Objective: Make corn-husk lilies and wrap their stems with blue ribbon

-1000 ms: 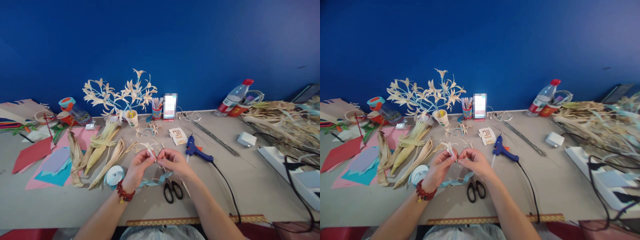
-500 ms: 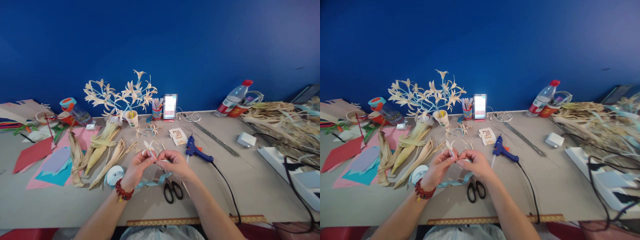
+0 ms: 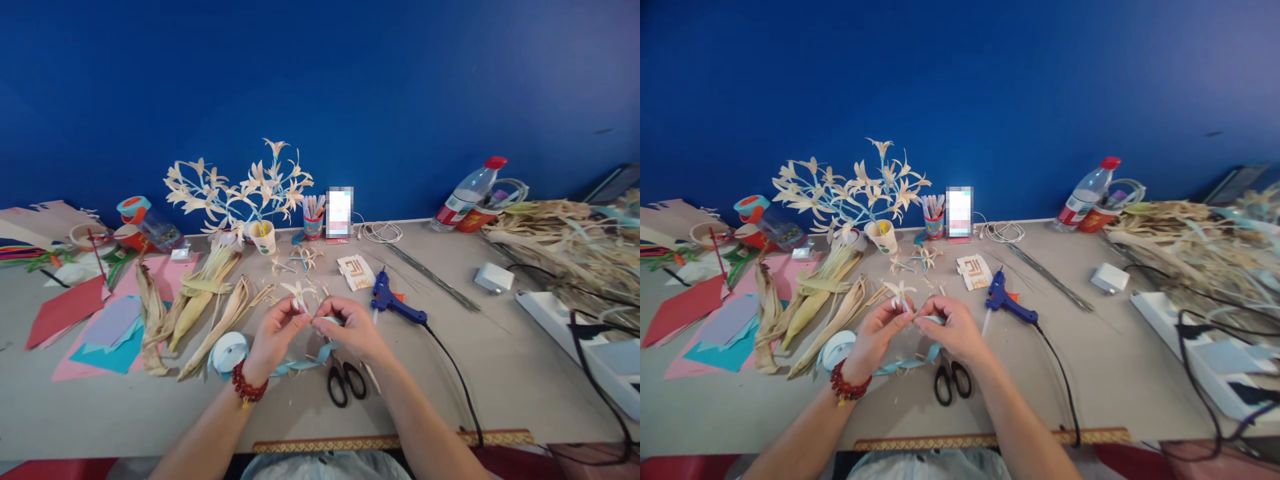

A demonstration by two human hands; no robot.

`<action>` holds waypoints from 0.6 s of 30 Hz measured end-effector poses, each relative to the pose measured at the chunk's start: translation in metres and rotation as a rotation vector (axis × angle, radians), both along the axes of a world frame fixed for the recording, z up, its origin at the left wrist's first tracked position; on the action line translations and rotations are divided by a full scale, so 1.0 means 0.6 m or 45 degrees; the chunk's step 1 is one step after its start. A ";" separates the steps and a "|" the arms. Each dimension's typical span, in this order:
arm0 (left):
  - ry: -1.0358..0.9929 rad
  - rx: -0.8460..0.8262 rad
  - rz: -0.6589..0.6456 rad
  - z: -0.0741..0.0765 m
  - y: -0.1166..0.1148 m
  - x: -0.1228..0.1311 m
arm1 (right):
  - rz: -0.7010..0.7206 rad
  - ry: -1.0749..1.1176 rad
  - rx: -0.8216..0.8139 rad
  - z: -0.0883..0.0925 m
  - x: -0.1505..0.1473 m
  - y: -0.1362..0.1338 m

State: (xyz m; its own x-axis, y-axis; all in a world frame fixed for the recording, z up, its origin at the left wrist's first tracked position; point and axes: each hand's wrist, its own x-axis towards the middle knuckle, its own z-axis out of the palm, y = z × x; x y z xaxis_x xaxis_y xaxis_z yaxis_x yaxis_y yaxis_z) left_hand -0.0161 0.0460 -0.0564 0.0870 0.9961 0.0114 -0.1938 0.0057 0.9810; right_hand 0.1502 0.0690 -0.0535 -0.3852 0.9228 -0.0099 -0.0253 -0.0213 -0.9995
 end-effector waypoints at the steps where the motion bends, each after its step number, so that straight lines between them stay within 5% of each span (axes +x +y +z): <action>1: 0.010 0.005 -0.010 0.000 0.000 0.000 | 0.007 0.023 -0.035 -0.001 0.001 0.000; 18: 0.014 -0.003 -0.098 -0.001 0.002 -0.003 | 0.114 0.034 -0.079 -0.010 0.007 0.005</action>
